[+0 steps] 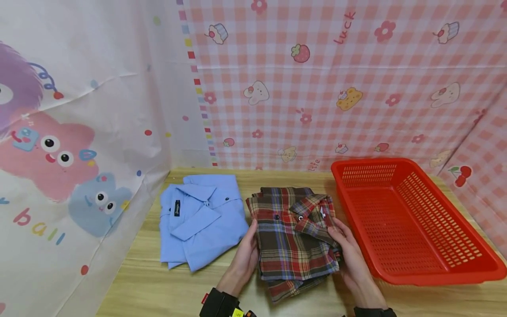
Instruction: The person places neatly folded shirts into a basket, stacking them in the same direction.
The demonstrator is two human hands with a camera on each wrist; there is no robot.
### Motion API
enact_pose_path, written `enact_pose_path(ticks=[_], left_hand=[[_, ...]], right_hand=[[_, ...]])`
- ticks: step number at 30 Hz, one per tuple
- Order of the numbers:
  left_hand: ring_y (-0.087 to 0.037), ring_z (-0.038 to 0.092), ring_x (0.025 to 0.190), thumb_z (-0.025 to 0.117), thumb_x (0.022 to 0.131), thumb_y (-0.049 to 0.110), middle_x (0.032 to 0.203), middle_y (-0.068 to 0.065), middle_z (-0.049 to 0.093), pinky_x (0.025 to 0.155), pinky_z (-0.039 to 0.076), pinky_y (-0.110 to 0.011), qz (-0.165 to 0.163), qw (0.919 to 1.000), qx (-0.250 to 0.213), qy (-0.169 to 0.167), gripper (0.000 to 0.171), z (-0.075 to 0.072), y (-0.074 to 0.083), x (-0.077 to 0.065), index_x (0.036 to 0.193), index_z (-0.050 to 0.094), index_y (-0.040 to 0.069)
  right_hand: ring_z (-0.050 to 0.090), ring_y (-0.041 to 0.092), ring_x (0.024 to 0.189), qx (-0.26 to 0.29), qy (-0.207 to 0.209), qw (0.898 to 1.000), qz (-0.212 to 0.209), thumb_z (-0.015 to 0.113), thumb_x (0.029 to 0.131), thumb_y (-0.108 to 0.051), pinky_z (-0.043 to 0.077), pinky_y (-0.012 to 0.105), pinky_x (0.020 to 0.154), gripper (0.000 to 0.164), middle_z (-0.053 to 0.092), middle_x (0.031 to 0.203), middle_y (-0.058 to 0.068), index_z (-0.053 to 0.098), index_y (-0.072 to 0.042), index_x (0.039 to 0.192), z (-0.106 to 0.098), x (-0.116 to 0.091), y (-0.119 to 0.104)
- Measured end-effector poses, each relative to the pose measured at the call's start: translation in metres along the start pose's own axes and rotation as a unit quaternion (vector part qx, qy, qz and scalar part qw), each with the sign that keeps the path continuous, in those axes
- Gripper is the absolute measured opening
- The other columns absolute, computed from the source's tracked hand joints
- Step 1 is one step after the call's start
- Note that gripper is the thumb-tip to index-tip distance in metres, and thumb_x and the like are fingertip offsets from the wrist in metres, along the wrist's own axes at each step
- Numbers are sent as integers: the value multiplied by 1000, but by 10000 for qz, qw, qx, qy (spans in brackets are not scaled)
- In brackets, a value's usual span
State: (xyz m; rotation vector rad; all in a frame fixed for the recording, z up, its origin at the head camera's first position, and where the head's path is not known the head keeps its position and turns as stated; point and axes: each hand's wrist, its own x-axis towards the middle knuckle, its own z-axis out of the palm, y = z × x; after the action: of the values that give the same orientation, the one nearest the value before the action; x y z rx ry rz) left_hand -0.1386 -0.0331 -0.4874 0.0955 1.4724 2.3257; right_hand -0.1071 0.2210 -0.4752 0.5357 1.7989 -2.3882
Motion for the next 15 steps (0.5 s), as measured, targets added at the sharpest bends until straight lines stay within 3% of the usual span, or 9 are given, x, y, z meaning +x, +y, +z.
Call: enact_pose_path(ticks=[4,11,15], left_hand=[[-34,-10,159,34,111,50,173,-17,-10,128,-1,-49,-21,10000,-28,-1,81,0,1,-1,165,-7,6],[-34,-10,159,33,110,52,173,-17,-11,129,1,-49,-35,9999,14,-122,83,-1,2,-2,164,-9,6],[-36,-12,158,33,110,54,172,-18,-14,128,0,-50,-68,9998,115,-136,85,-2,3,-2,164,-12,6]], right_hand=[[61,5,106,82,1,10000,10,56,107,-37,54,27,90,62,51,130,-7,25,-22,158,0,-1,-1],[57,3,109,-155,-132,9998,47,53,107,-41,52,26,91,69,36,148,1,18,-21,163,-2,-1,0],[57,3,110,-191,-122,9997,39,53,108,-42,52,26,91,69,36,148,0,18,-21,163,-2,-1,0]])
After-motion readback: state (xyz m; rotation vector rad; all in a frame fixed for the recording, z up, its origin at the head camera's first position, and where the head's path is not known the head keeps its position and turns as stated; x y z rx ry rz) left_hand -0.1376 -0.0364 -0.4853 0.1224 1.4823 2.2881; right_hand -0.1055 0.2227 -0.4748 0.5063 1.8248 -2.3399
